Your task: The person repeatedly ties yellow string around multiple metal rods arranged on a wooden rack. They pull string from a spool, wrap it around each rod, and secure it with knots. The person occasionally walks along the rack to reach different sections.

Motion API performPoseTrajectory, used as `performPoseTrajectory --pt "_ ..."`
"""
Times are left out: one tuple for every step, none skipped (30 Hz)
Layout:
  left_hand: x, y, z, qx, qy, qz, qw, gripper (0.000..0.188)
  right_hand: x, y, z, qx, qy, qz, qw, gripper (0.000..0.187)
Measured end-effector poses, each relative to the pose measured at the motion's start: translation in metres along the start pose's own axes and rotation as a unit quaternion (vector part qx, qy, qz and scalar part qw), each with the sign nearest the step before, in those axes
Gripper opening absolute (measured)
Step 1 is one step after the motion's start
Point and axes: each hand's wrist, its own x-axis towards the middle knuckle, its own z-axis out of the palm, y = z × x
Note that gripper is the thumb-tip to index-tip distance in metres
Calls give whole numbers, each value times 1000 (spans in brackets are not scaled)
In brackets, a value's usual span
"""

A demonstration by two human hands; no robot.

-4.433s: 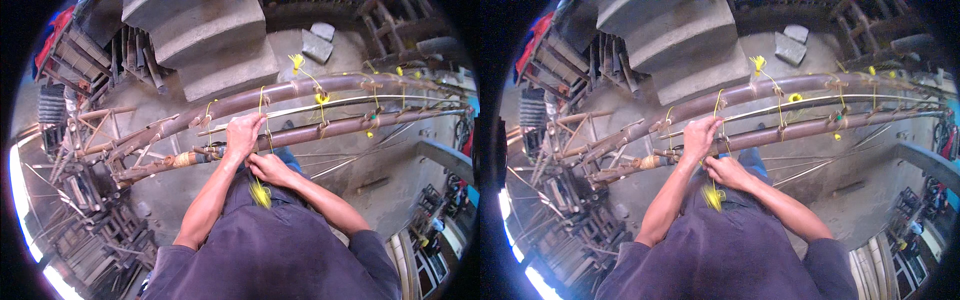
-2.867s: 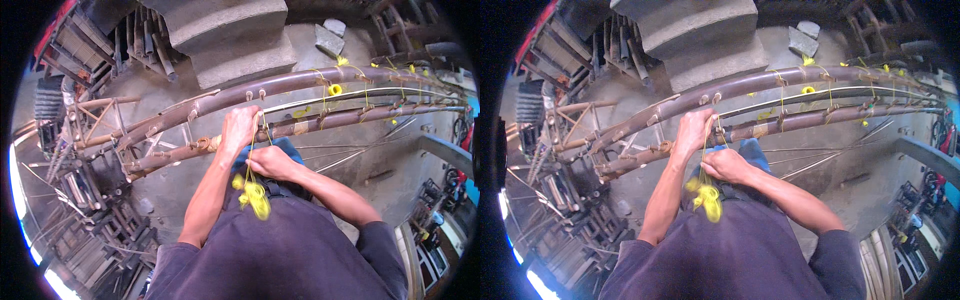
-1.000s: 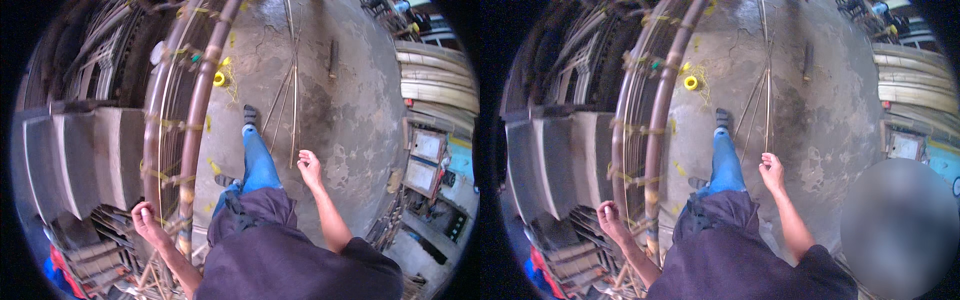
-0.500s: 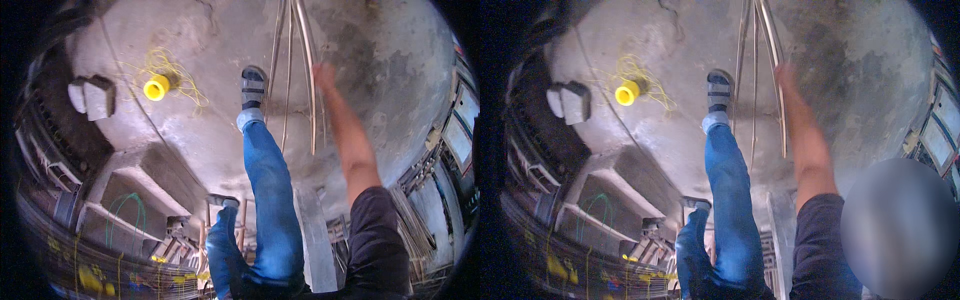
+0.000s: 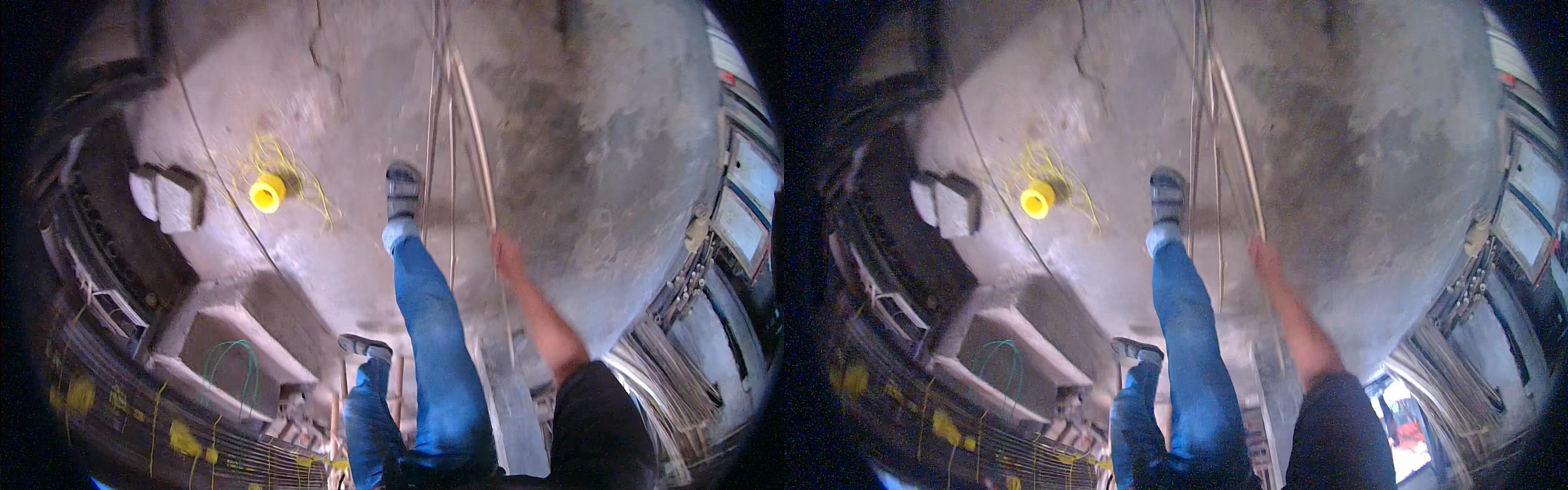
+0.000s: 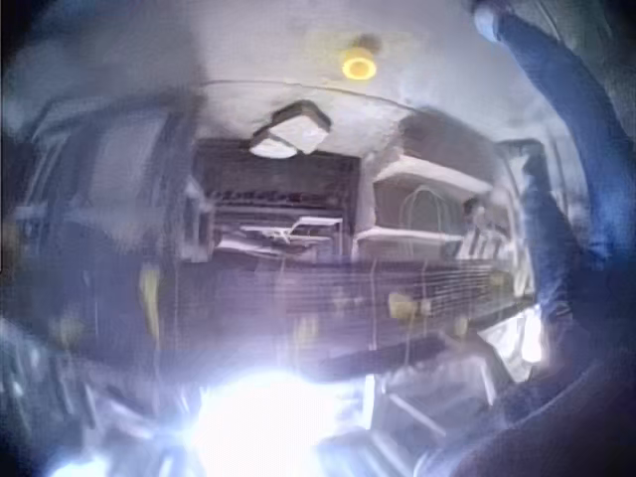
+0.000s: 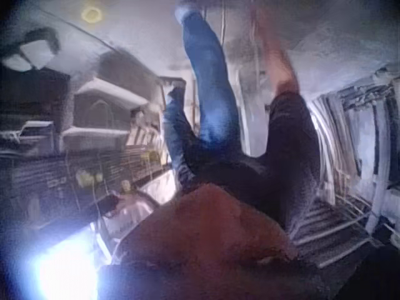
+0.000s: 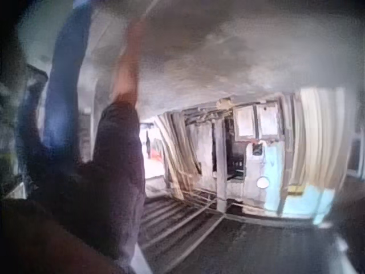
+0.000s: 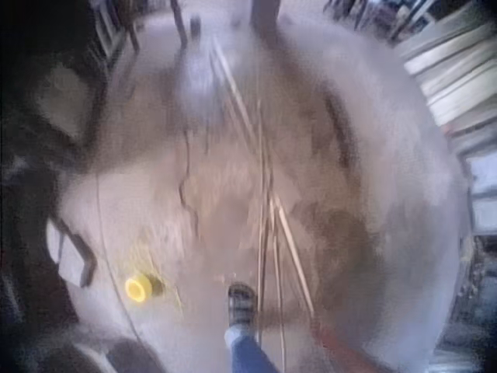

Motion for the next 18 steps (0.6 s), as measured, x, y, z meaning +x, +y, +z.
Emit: performPoseTrajectory --pt "-15 -8 -13 -10 11 -6 1000 63 -71 -54 -26 40 85 -78 992 26" --pt "-29 -13 -26 -16 17 -2 1000 64 -113 -71 -30 70 121 -83 987 23" --pt "-45 -11 -38 -20 15 6 1000 64 -159 -90 -42 93 160 -88 979 21" --pt "-62 -5 -49 -9 18 16 1000 64 -190 -111 -51 107 240 -149 953 20" --pt "-83 20 -52 46 30 25 998 68 -205 -141 -66 134 254 -166 943 19" --pt "-116 35 -54 -113 -71 40 990 65 -225 -169 -81 160 262 -183 934 19" --pt "-139 54 -54 -269 -183 36 945 62 -248 -196 -98 190 275 -192 923 18" --pt "-156 77 -61 -345 -335 107 870 61 -260 -240 -123 199 291 -228 908 18" --pt "-184 99 -54 -459 -521 88 714 67 -265 -289 -153 207 301 -265 892 18" --pt "-239 103 -54 -451 -497 249 698 71 -272 -331 -181 288 248 -302 874 19" --pt "-301 111 -53 -484 -545 246 638 71 -296 -384 -208 338 234 -297 862 18" --pt "-305 128 -94 -613 -613 109 486 69 -310 -419 -234 348 256 -334 838 17" --pt "-338 137 -79 -676 -680 -93 266 53 -320 -439 -266 308 298 -345 835 18" --pt "-326 146 -116 -664 -552 -113 492 40 -330 -444 -292 269 342 -344 832 22" --pt "-308 146 -122 -687 -450 -72 565 37 -363 -458 -290 265 394 -417 775 25" --pt "-287 139 -121 -696 -338 -40 632 34 -406 -472 -279 262 433 -486 713 28" --pt "-258 127 -118 -687 -250 -35 682 31 -449 -480 -265 257 465 -546 648 32" --pt "-226 103 -114 -666 -154 -41 729 27 -496 -478 -237 279 367 -578 673 36"
